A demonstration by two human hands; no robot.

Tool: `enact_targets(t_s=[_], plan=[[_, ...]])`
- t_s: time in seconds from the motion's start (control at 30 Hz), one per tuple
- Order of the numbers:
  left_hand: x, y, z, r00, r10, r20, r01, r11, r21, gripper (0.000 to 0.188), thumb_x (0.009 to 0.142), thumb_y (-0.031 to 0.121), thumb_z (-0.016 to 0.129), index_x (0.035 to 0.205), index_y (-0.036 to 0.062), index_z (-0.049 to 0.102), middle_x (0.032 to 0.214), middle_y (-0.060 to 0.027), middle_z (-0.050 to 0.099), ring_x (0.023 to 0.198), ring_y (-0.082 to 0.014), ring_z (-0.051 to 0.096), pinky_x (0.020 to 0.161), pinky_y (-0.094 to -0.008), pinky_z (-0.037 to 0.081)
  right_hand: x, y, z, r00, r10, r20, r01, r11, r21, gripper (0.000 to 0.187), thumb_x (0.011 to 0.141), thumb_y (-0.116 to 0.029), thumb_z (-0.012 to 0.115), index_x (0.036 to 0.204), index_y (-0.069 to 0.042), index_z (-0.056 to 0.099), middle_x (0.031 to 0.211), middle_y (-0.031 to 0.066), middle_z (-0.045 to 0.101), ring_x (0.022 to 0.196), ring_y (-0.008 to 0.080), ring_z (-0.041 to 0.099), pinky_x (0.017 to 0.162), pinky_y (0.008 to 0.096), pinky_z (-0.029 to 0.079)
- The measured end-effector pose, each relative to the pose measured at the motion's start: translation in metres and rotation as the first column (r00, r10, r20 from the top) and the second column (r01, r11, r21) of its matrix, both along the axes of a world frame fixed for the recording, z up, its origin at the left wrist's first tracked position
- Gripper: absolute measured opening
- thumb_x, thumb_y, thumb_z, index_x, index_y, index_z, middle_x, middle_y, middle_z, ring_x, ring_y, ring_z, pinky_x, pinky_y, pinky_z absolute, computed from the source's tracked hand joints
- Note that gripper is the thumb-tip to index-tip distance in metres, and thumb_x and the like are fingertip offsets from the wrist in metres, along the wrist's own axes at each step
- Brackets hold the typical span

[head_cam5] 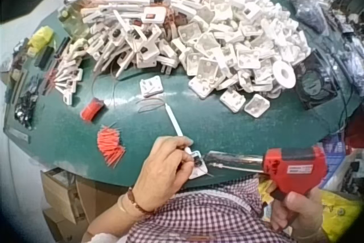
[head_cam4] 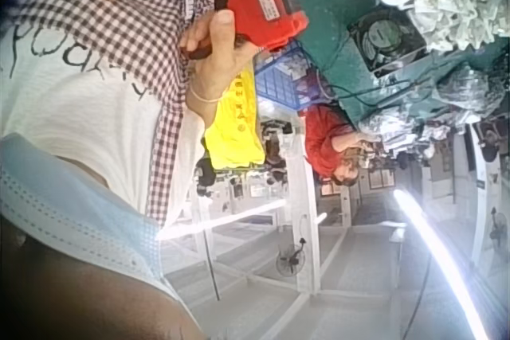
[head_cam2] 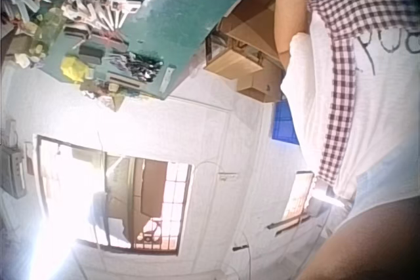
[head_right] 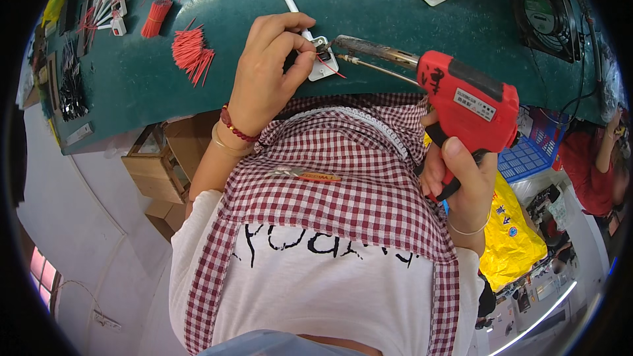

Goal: The person solders wires to switch components inside plastic housings using a soldering gun, feeds solder wire into the tool, and handles parts on the workbench by hand.

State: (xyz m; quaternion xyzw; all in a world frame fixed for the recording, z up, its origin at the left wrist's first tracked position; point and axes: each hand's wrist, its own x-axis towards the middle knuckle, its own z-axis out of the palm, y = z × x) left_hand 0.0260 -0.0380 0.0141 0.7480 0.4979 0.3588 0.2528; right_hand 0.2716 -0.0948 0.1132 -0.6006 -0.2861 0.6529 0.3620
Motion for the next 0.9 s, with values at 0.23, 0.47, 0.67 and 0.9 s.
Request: enact_targets(t_s=[0.23,0.47,0.67,0.9], plan=[[0.001,0.004,0.002,1.0,0.009,-0.006,-0.009,1.0,-0.006,0.012,0.072,-0.001,0.067,0.08,0.0014,0.057,0.106,-0.0078,0.061,0.094,-0.0254,0.056,0.08,-0.0334,0.047,0.014,0.007,-0.003,0.986,-0.073,-0.147,0.076,0.997,0.012,0.041,0.09,-0.027,0.053,0.111,0.008,0.05,0.054,0.0039,0.046,0.038,0.008,0.042,0.037,0.0219,0.04],[0.005,0.0,0.013,0.998,0.008,-0.058,-0.01,0.999,-0.036,0.011,0.074,-0.003,0.064,0.083,0.0006,0.057,0.105,-0.0118,0.061,0.096,-0.0305,0.056,0.083,-0.0374,0.045,0.073,-0.004,-0.005,0.915,-0.258,-0.31,0.353,0.885,0.304,0.044,0.097,-0.031,0.044,0.119,0.007,0.043,0.057,0.0013,0.039,0.037,0.0071,0.036,0.035,0.0215,0.037],[0.009,-0.003,0.008,0.997,-0.048,-0.065,0.049,0.999,0.017,0.015,0.075,-0.004,0.064,0.087,0.0014,0.057,0.106,-0.0134,0.059,0.096,-0.0331,0.055,0.082,-0.04,0.046,0.156,0.028,-0.002,0.774,-0.557,-0.301,0.611,0.534,0.584,0.042,0.096,-0.032,0.047,0.121,0.002,0.048,0.058,-0.001,0.037,0.042,0.0078,0.034,0.043,0.0223,0.031],[0.005,0.0,0.001,0.998,-0.017,-0.064,0.013,0.998,-0.065,0.017,0.076,-0.005,0.064,0.09,0.0026,0.059,0.11,-0.014,0.06,0.101,-0.031,0.056,0.087,-0.0398,0.045,0.234,0.142,-0.05,0.739,-0.563,0.369,0.296,0.764,0.573,0.037,0.086,-0.031,0.067,0.104,0.0,0.059,0.057,0.0006,0.047,0.045,0.0089,0.046,0.045,0.0265,0.04]])
